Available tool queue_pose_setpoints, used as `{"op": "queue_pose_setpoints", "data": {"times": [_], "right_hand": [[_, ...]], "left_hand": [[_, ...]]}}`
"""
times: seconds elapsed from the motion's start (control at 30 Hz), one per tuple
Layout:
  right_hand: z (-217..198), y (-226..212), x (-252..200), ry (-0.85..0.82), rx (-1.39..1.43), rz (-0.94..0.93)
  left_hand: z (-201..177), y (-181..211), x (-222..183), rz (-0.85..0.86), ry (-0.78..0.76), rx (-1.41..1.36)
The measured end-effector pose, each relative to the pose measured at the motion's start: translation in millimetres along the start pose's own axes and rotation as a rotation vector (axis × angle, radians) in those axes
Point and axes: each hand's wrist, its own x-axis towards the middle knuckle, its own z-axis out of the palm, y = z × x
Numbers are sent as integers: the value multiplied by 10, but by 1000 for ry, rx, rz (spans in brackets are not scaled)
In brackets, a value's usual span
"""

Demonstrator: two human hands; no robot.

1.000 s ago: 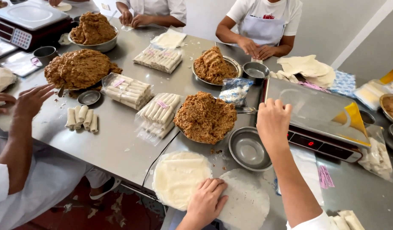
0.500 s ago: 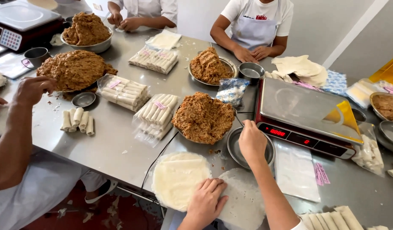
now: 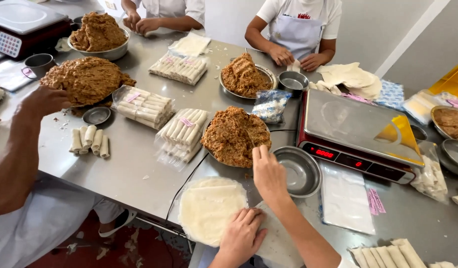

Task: Workers in a food production facility are manually portioning filling onto thin wrappers, rolling them into cylinders, and packaging them into bags.

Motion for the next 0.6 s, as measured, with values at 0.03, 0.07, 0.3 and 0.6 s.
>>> {"op": "queue_pose_setpoints", "data": {"times": [0.03,0.07,0.3,0.6], "right_hand": [[-43,64,20,-1,1,-4],[-84,127,42,-6,68,36],[-54,775,368,56,425,272],[460,880,633,-111,503,293]], "left_hand": [[-15,7,2,-3,2,1],[-29,11,2,-7,-14,3],[-62,27,19,-7,-14,-6],[-42,9,17,-16,-46,-41]]}}
